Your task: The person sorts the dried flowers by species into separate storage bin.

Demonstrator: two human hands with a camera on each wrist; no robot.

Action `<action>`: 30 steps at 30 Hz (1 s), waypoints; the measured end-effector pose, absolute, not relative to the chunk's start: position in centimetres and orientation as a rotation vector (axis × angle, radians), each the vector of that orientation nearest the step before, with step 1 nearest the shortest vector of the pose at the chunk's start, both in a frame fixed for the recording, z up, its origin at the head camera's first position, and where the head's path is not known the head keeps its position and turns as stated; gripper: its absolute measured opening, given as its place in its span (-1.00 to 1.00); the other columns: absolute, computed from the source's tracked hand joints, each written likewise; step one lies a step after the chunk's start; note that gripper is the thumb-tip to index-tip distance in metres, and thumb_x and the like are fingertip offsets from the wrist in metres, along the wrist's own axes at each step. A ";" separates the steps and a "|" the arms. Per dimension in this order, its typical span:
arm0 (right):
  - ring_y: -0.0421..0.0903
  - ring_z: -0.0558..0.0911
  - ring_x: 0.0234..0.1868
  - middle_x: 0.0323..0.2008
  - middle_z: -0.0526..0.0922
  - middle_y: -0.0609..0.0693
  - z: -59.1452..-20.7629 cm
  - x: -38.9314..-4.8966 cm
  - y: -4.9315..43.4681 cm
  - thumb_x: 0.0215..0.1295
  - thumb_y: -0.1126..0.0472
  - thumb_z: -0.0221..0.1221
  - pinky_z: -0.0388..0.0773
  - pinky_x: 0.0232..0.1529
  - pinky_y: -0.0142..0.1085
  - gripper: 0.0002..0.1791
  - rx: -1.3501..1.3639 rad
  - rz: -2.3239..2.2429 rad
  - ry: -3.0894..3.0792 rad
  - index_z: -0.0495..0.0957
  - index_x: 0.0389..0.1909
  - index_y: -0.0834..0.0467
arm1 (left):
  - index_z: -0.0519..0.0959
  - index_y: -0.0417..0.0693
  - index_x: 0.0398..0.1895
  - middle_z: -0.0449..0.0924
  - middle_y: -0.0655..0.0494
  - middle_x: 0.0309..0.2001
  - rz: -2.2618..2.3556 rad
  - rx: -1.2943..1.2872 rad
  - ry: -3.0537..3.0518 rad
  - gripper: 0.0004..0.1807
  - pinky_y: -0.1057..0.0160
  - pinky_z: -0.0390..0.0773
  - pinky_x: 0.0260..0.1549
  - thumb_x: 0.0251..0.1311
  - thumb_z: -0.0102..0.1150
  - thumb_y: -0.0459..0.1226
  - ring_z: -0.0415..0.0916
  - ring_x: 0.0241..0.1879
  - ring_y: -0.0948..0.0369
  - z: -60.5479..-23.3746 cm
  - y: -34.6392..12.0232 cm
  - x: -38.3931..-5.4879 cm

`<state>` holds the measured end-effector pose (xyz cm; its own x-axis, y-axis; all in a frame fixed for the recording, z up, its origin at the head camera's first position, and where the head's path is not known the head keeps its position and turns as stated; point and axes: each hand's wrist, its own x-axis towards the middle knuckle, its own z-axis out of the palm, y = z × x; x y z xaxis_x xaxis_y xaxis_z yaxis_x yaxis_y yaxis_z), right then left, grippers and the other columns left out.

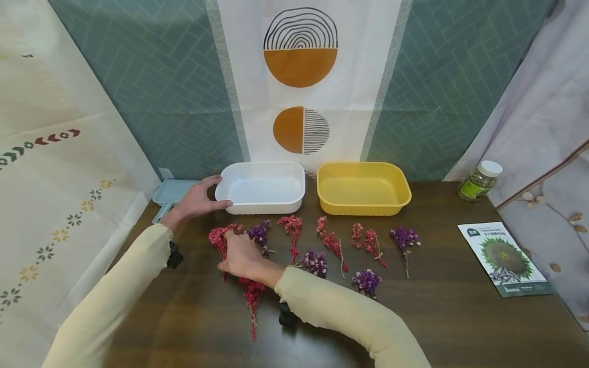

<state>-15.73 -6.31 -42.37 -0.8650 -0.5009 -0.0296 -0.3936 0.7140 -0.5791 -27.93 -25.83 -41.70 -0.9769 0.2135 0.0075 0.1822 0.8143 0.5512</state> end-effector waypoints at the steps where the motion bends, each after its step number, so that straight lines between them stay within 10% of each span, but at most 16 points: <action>1: -0.05 0.70 -0.22 -0.27 0.70 0.08 -42.5 -15.7 -6.5 0.01 0.09 0.55 0.64 -0.23 -0.24 -0.26 -0.714 -0.838 2.743 0.47 0.19 0.24 | 0.17 -0.33 0.50 0.07 -0.25 0.51 0.888 0.322 2.938 0.06 -0.25 0.14 0.33 0.09 0.41 0.08 0.04 0.46 -0.20 -41.7 -25.8 -27.9; 30: 0.01 0.69 -0.42 -0.53 0.60 0.04 -43.4 -15.6 -7.8 0.05 0.28 0.47 0.57 -0.48 -0.23 -0.32 -0.633 -0.779 2.716 0.42 0.20 0.25 | 0.15 -0.29 0.52 0.05 -0.23 0.52 0.844 0.276 2.938 0.06 -0.26 0.11 0.33 0.10 0.40 0.10 0.01 0.47 -0.19 -41.5 -25.7 -27.9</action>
